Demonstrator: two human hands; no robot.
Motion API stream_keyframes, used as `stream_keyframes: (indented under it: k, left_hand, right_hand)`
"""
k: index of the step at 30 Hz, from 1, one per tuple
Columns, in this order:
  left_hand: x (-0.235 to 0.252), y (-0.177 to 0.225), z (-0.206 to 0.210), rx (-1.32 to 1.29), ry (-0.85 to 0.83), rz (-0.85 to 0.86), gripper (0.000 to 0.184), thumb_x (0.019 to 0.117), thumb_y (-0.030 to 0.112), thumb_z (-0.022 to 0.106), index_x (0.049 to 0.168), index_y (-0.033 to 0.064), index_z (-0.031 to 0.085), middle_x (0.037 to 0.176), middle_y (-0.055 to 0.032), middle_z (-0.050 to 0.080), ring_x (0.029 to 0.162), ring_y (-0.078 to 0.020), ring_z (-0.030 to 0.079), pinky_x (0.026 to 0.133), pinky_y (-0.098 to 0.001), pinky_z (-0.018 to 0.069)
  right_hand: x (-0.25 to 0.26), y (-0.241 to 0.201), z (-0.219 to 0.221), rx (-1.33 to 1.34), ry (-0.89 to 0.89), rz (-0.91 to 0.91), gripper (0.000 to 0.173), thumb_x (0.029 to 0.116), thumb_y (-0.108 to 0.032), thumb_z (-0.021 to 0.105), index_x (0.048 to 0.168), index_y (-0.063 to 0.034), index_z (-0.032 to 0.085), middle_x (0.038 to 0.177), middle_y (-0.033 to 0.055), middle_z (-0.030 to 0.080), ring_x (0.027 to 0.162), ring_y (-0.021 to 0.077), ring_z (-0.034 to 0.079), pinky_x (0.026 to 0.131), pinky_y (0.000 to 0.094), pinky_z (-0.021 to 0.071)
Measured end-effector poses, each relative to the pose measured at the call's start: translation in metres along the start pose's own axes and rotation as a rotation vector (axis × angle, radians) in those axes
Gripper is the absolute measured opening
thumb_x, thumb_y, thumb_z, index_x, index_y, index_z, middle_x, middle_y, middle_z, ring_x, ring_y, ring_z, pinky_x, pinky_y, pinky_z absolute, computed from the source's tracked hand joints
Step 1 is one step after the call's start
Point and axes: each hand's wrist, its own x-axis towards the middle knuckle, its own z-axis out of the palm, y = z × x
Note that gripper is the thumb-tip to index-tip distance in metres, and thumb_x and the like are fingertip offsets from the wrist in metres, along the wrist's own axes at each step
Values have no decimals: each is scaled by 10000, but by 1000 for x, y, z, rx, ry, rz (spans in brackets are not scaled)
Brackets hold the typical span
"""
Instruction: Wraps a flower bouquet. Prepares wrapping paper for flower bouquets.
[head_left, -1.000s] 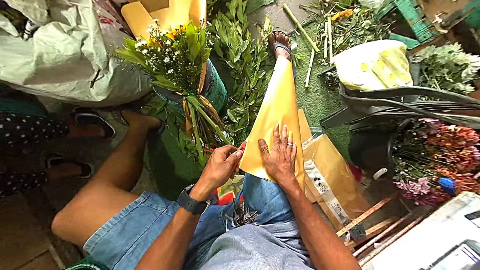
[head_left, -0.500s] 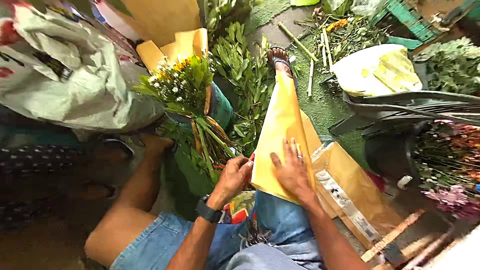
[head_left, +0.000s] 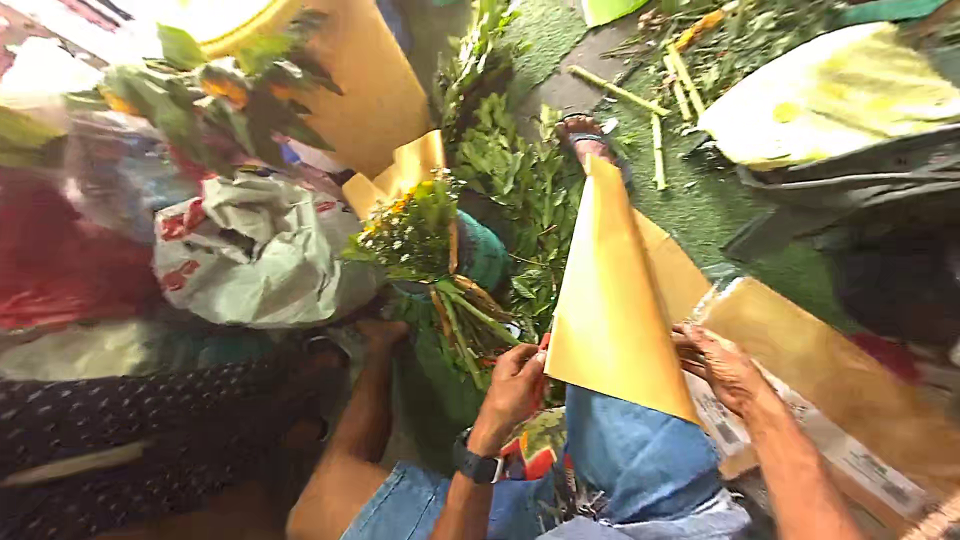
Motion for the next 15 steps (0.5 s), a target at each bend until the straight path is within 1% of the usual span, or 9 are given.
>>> stream_keyframes:
  k: [1, 3, 5, 7, 9, 10, 11, 13, 15]
  left_hand:
    - [0, 1, 1, 4, 5, -6, 294, 1069, 181, 497, 1221, -35, 626, 780, -102, 676, 559, -171, 628, 505, -324, 563]
    - [-1, 4, 4, 19, 8, -7, 293, 1071, 183, 496, 1212, -36, 630, 769, -106, 674, 549, -177, 630, 493, -328, 565]
    - [-5, 3, 1, 77, -10, 1, 267, 1049, 179, 540, 1183, -26, 646, 794, -100, 676, 575, -170, 631, 518, -326, 567]
    - [-15, -1, -11, 214, -87, -28, 269, 1010, 187, 592, 1190, -8, 638, 833, -87, 676, 621, -163, 632, 578, -333, 570]
    - [-34, -3, -33, 387, -155, -93, 295, 1013, 215, 567, 1229, 15, 577, 831, -75, 649, 622, -168, 626, 584, -348, 568]
    - [-45, -5, -45, 449, -146, -120, 317, 1014, 221, 552, 1263, 26, 553, 839, -78, 648, 633, -181, 633, 597, -368, 573]
    - [-55, -6, -55, 484, -102, -137, 330, 1016, 220, 545, 1284, 28, 541, 850, -88, 650, 648, -197, 641, 612, -389, 579]
    - [-63, -4, -62, 494, 62, -80, 335, 1006, 237, 563, 1251, 10, 553, 837, -99, 636, 631, -209, 624, 587, -402, 569]
    - [-51, 3, -44, 364, 203, 49, 316, 969, 308, 602, 1115, 27, 598, 750, -46, 576, 565, -155, 539, 516, -335, 496]
  right_hand:
    - [0, -2, 2, -9, 12, -6, 368, 1069, -341, 537, 1281, -53, 626, 1050, 94, 735, 912, 204, 718, 805, 397, 600]
    - [2, -7, 8, -66, -4, 10, 424, 1052, -372, 572, 1357, -77, 580, 1200, 119, 686, 1044, 238, 685, 872, 446, 574]
    - [5, -9, 13, -110, -61, 16, 491, 1043, -426, 576, 1410, -101, 555, 1302, 141, 644, 1138, 265, 655, 926, 479, 557]
    - [5, -12, 20, -99, -95, 8, 502, 1045, -447, 562, 1411, -104, 560, 1285, 137, 655, 1110, 251, 672, 902, 452, 573]
    - [5, -14, 26, -74, -104, 13, 487, 1053, -437, 549, 1411, -107, 559, 1265, 132, 659, 1083, 239, 678, 887, 434, 577]
    - [5, -13, 27, -70, -109, 14, 487, 1055, -440, 545, 1415, -113, 558, 1265, 129, 660, 1078, 235, 679, 883, 431, 578]
    - [6, -12, 28, -69, -110, 13, 484, 1054, -445, 542, 1412, -120, 563, 1255, 124, 666, 1067, 230, 683, 876, 428, 580]
    - [5, -10, 31, -68, -108, 14, 479, 1054, -458, 536, 1395, -124, 576, 1221, 117, 676, 1039, 218, 685, 851, 420, 580]
    - [5, -7, 33, -63, -116, 14, 486, 1056, -465, 527, 1397, -123, 576, 1210, 105, 682, 1038, 200, 687, 849, 399, 585]
